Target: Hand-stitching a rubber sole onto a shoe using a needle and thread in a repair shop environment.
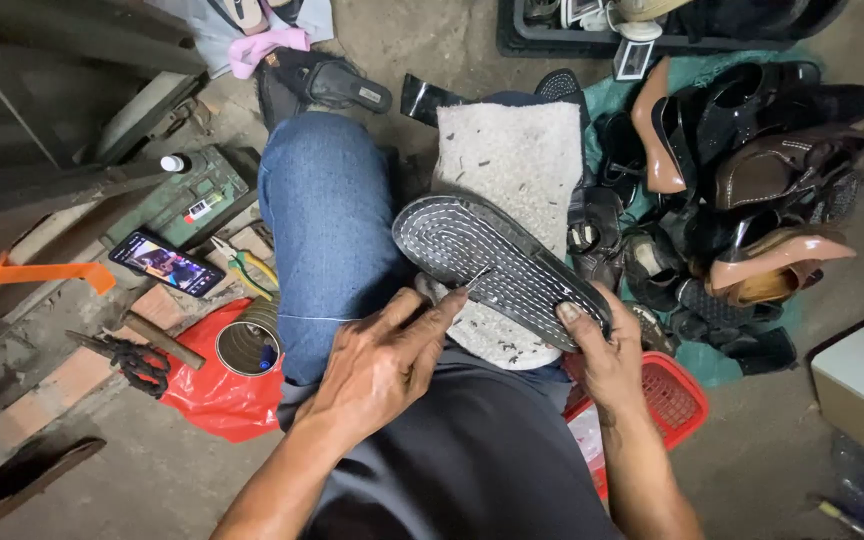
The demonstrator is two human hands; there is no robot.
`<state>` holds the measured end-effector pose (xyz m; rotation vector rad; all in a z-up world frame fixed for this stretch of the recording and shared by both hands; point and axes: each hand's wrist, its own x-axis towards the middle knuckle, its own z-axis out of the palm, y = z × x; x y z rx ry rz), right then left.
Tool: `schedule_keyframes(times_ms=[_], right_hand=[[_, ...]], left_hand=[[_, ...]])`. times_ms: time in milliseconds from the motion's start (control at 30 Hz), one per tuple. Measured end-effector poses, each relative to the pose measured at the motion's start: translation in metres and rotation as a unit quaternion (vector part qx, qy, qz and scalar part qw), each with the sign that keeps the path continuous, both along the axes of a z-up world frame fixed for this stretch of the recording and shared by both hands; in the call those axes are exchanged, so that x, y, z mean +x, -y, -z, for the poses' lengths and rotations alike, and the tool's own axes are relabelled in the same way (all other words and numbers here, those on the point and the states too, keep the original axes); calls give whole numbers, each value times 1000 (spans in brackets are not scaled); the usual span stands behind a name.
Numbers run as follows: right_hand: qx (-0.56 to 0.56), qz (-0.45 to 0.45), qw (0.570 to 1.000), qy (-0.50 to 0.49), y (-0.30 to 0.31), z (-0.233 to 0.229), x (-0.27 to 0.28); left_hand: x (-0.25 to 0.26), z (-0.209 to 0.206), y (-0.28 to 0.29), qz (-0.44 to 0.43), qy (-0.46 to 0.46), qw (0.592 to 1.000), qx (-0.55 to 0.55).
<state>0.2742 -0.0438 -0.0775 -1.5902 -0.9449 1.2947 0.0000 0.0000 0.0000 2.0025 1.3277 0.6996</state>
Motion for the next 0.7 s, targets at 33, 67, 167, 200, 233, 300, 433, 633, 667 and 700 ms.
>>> schedule_keyframes(times_ms=[33, 67, 167, 200, 233, 300, 433, 633, 667, 700], right_hand=[[-1, -1, 1000, 0, 1, 1, 0], [0, 2, 1000, 4, 2, 3, 1], [0, 10, 1000, 0, 2, 0, -1], [-1, 15, 1000, -7, 1, -2, -2], [-1, 15, 1000, -7, 0, -1, -1], [9, 9, 1000, 6, 0, 0, 0], [-4, 11, 1000, 16, 2, -1, 0], [0, -15, 997, 71, -6, -21, -8], [0, -33, 995, 93, -7, -27, -11], [0, -51, 992, 115, -9, -32, -14]], left_hand=[[0, 0, 0, -1, 0, 1000, -1], [0, 1, 0, -2, -1, 1000, 2], [0, 4, 1, -5, -3, 1000, 8], [0, 5, 1, -7, -5, 1000, 13], [0, 5, 1, -7, -5, 1000, 12], [-1, 5, 0, -3, -4, 1000, 11], [-1, 4, -1, -1, -11, 1000, 14], [0, 4, -2, 1, -22, 1000, 21], [0, 2, -4, 2, -20, 1000, 23], [0, 1, -5, 3, -18, 999, 26]])
